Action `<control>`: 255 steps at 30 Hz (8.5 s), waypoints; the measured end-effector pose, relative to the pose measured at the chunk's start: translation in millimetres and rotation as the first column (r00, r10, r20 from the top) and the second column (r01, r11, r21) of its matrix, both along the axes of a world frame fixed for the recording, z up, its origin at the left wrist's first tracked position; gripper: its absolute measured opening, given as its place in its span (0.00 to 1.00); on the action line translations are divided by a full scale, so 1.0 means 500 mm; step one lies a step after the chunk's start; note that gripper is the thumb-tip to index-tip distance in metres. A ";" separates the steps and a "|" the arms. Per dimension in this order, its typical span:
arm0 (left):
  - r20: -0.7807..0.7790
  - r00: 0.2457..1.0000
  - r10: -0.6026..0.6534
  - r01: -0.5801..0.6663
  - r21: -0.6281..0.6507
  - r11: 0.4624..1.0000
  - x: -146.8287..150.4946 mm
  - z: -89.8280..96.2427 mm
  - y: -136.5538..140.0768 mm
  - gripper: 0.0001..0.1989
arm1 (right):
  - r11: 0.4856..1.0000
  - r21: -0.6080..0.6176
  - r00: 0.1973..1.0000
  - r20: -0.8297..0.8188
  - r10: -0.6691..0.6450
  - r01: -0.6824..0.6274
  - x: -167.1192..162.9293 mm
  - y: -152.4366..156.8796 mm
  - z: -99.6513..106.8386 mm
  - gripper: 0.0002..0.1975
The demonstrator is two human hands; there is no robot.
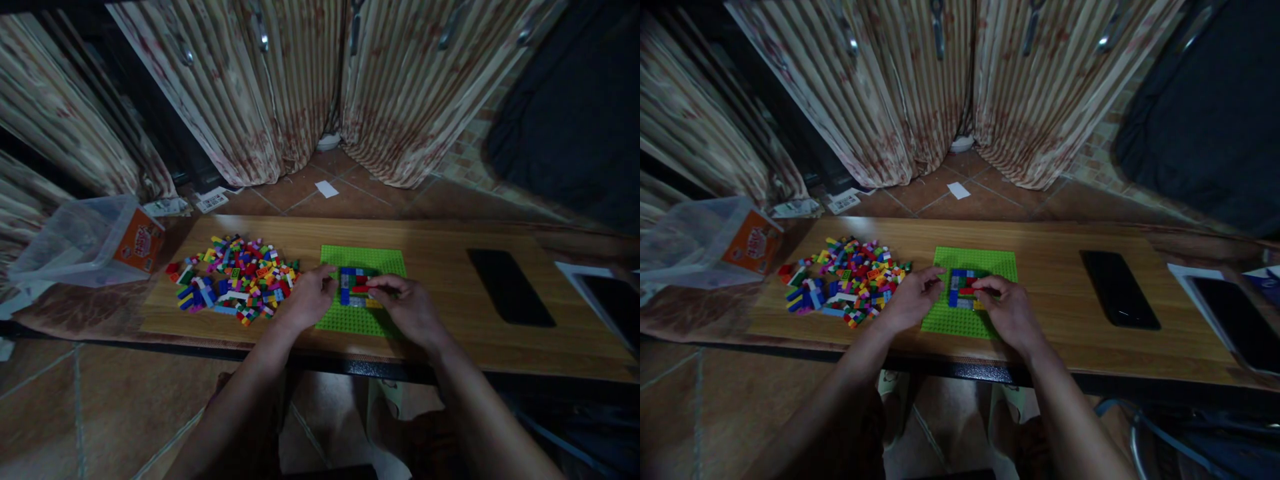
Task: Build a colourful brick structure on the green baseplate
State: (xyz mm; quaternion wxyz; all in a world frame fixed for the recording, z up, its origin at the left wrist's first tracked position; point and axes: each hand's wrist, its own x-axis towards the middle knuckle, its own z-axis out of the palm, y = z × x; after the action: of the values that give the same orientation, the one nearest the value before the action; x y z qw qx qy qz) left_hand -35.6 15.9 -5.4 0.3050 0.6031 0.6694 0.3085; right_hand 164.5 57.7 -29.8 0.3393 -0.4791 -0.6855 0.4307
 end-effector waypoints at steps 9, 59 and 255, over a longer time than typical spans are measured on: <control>-0.130 0.988 -0.078 0.066 -0.094 0.993 0.020 0.016 -0.004 0.19 | 0.979 0.197 0.986 0.165 0.028 -0.061 -0.003 -0.009 -0.006 0.07; -0.380 0.875 0.299 -0.322 0.002 0.947 -0.224 0.030 -0.074 0.17 | 0.885 0.353 0.935 0.289 0.206 -0.304 -0.255 -0.048 -0.022 0.16; -0.078 0.989 0.128 -0.127 0.016 0.992 0.065 -0.022 0.019 0.04 | 0.959 0.270 0.961 0.236 -0.147 0.080 -0.044 -0.010 -0.011 0.09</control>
State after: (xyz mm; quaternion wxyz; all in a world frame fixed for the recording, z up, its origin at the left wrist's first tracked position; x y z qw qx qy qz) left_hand -3.4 25.2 -16.4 0.2548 0.5725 0.7162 0.3072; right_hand 142.2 52.8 -35.1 0.3328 -0.5206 -0.7445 0.2529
